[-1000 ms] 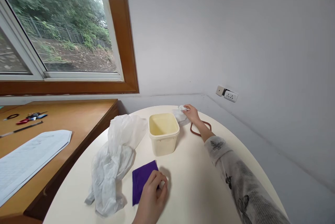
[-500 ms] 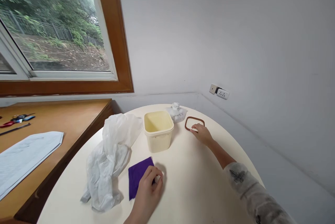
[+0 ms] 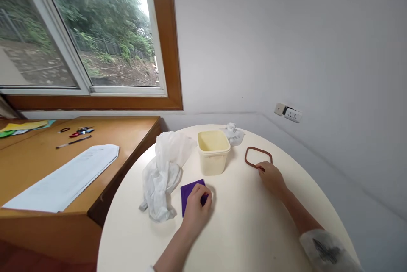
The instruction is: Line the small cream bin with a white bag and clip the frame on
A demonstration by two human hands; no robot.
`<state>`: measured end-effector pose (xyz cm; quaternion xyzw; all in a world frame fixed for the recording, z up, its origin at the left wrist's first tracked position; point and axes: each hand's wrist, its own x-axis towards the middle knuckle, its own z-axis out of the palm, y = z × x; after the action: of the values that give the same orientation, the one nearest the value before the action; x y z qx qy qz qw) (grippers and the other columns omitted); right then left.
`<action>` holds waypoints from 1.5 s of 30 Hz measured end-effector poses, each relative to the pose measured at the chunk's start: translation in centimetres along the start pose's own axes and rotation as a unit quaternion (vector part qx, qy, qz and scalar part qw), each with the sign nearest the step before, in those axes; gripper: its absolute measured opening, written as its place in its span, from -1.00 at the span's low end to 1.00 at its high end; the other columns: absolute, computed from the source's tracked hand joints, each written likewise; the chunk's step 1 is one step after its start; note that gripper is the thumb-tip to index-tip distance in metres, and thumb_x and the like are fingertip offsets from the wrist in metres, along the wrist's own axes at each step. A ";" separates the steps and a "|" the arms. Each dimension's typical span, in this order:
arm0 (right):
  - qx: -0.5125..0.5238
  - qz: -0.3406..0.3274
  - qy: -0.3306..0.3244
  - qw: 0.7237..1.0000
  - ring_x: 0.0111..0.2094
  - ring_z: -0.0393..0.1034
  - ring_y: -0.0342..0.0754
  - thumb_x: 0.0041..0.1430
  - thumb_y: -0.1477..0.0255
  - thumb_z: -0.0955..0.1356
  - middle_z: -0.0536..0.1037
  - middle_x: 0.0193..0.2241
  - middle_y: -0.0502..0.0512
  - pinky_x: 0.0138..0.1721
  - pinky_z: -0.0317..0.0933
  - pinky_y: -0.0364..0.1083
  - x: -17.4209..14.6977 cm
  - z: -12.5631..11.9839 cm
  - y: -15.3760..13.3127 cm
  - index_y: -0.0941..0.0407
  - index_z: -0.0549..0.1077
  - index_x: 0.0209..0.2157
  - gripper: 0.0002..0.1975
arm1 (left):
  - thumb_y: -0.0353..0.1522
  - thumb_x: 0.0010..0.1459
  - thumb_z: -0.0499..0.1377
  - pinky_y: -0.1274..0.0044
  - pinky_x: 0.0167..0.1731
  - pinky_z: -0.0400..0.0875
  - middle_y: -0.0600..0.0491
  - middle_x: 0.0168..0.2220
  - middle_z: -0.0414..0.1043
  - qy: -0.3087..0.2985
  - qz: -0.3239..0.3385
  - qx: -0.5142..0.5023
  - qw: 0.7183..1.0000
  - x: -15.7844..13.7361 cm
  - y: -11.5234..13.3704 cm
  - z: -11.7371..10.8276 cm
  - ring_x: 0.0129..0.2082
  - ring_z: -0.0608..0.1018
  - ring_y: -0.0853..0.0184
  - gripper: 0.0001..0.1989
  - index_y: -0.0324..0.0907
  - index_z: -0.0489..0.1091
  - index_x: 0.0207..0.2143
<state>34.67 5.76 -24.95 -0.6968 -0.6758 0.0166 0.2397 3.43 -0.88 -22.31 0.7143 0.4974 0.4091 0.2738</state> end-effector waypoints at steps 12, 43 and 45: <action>0.004 -0.114 0.056 0.992 -0.26 0.33 -0.03 0.12 0.50 0.16 0.49 -0.33 0.12 -0.23 0.10 -0.07 -3.7 -1.1 -5.3 0.13 0.42 -0.32 -0.78 | -0.33 0.07 0.03 0.46 -0.28 0.33 0.04 -0.41 0.37 0.130 -0.057 -0.089 0.986 0.9 -1.4 -1.9 -0.35 0.44 0.30 -0.84 -0.19 0.35 -0.46; 0.639 0.161 0.031 0.752 -0.36 0.36 -0.09 -0.03 0.33 0.34 0.49 -0.44 0.00 -0.33 0.26 -0.13 -5.1 5.0 -13.4 0.14 0.40 -0.39 -0.82 | -0.25 0.07 0.04 0.37 -0.13 0.32 -0.02 -0.24 0.42 0.183 -0.095 -0.085 0.975 1.0 -2.9 -2.7 -0.20 0.47 0.23 -0.79 -0.17 0.35 -0.31; 0.672 0.216 0.045 0.707 -0.37 0.39 -0.08 -0.06 0.32 0.35 0.50 -0.46 -0.01 -0.35 0.29 -0.12 -4.5 5.2 -12.3 0.13 0.38 -0.41 -0.82 | -0.26 0.08 0.04 0.38 -0.09 0.31 -0.04 -0.21 0.40 0.182 -0.090 -0.097 0.974 1.0 -2.9 -2.3 -0.16 0.46 0.24 -0.78 -0.17 0.33 -0.26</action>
<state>20.97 2.76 -26.54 -0.4787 -0.3051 0.4863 0.6643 0.17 1.02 -23.13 0.5499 0.5592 0.5526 0.2821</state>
